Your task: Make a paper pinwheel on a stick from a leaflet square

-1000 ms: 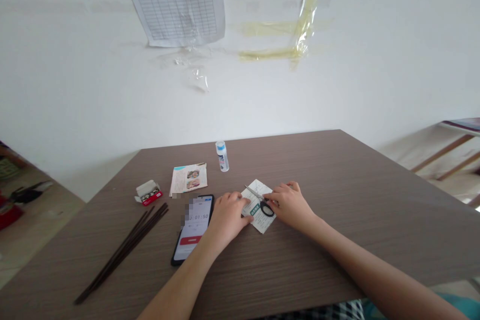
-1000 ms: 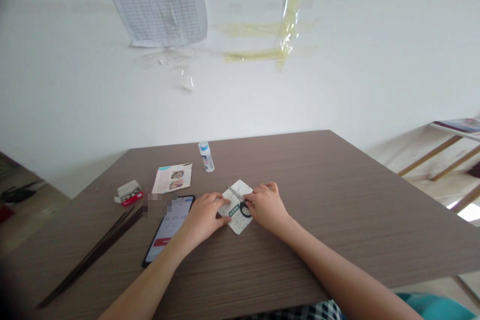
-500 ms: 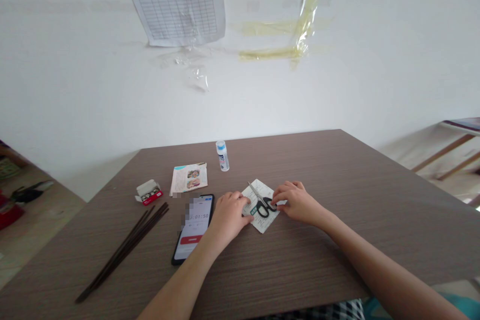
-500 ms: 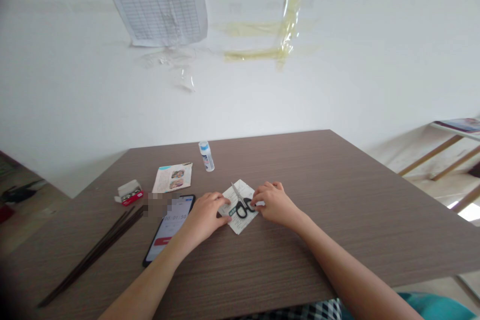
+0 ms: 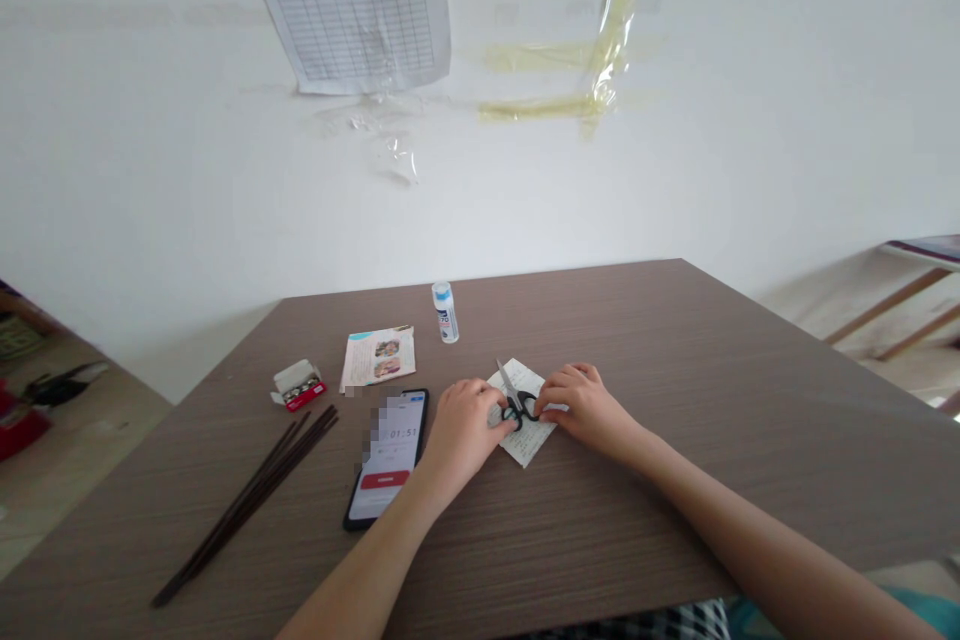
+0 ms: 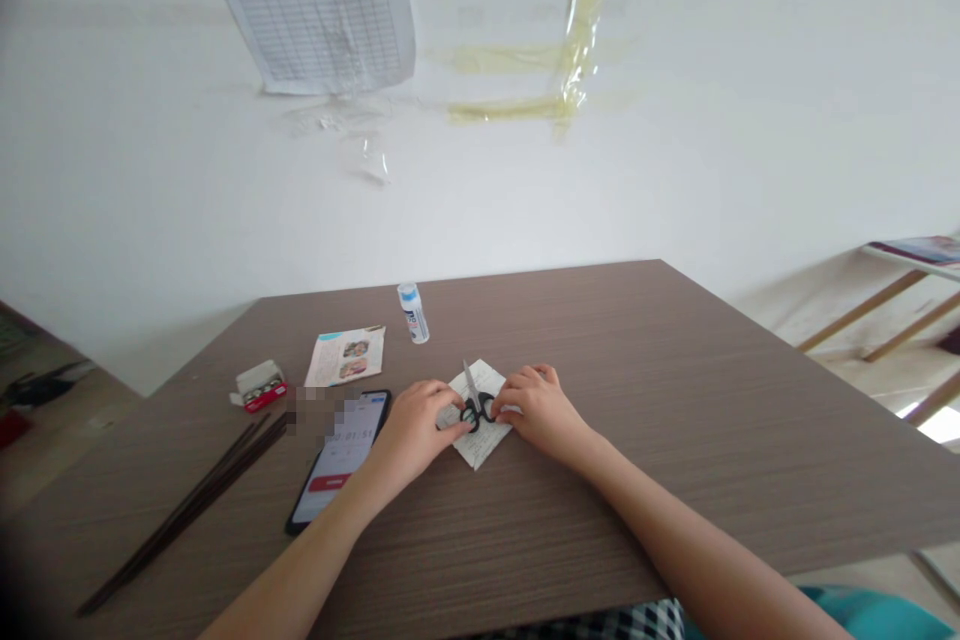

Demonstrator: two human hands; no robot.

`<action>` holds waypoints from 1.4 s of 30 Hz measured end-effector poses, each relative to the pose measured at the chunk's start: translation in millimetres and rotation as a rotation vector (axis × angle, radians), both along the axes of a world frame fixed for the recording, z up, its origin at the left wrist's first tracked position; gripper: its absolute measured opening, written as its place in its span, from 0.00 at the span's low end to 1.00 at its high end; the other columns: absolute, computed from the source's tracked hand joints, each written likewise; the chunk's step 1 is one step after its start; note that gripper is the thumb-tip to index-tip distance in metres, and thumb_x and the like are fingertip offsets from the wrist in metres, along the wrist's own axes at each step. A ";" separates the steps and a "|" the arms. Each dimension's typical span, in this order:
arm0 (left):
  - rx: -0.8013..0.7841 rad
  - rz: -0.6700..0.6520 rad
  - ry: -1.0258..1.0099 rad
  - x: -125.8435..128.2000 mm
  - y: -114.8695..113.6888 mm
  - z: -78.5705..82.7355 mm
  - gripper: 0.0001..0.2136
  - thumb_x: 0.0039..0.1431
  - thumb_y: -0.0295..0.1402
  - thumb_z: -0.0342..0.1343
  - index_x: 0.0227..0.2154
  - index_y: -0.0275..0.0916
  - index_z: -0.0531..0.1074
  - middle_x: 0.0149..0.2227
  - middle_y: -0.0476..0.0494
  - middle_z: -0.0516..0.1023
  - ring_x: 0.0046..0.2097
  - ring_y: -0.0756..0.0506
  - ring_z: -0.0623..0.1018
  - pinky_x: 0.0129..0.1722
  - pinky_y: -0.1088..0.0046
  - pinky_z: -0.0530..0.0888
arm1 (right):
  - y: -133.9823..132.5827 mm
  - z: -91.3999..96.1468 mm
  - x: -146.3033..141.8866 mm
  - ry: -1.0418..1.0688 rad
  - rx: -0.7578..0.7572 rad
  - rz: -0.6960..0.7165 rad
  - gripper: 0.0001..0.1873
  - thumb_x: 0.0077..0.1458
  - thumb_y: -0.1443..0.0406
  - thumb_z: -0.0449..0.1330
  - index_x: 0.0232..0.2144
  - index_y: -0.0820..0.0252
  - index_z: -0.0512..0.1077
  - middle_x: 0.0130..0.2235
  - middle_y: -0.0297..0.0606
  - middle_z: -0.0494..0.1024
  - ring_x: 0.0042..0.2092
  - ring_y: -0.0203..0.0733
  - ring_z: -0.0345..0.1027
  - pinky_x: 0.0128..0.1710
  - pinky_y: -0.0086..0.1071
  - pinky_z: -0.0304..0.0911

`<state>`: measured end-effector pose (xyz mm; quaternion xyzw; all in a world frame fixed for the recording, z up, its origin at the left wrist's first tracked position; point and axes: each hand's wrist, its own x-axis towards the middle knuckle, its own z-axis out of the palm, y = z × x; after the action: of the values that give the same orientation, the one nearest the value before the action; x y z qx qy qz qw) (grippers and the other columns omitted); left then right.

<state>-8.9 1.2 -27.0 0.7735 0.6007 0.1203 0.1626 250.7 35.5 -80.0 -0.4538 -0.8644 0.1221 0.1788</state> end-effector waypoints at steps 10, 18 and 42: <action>-0.026 -0.022 -0.016 7.1 -1.8 1.4 0.09 0.70 0.23 0.80 0.36 0.46 0.94 0.65 0.38 0.95 0.72 0.28 0.88 0.80 0.45 0.79 | -5.0 -7.6 -11.7 0.035 0.012 0.030 0.13 0.78 0.71 0.74 0.49 0.45 0.93 0.54 0.39 0.96 0.63 0.57 0.87 0.79 0.57 0.65; 0.079 -0.012 -0.039 1.0 1.7 -4.0 0.13 0.71 0.19 0.77 0.33 0.45 0.93 0.64 0.37 0.95 0.72 0.29 0.89 0.79 0.43 0.81 | -3.3 -10.8 -10.1 0.058 -0.108 -0.077 0.30 0.72 0.69 0.77 0.73 0.47 0.85 0.72 0.48 0.92 0.75 0.65 0.82 0.80 0.59 0.68; 0.126 0.313 0.262 -87.9 54.7 30.4 0.12 0.71 0.26 0.77 0.33 0.51 0.94 0.66 0.44 0.96 0.72 0.25 0.88 0.78 0.42 0.78 | 1.0 -15.7 -3.5 0.102 -0.124 -0.072 0.30 0.72 0.67 0.79 0.73 0.48 0.88 0.73 0.51 0.91 0.77 0.69 0.82 0.84 0.67 0.66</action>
<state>-96.7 55.9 3.4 0.6885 0.7207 0.0798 0.0138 247.2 36.6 -95.6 -0.4881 -0.8280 0.1919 0.1982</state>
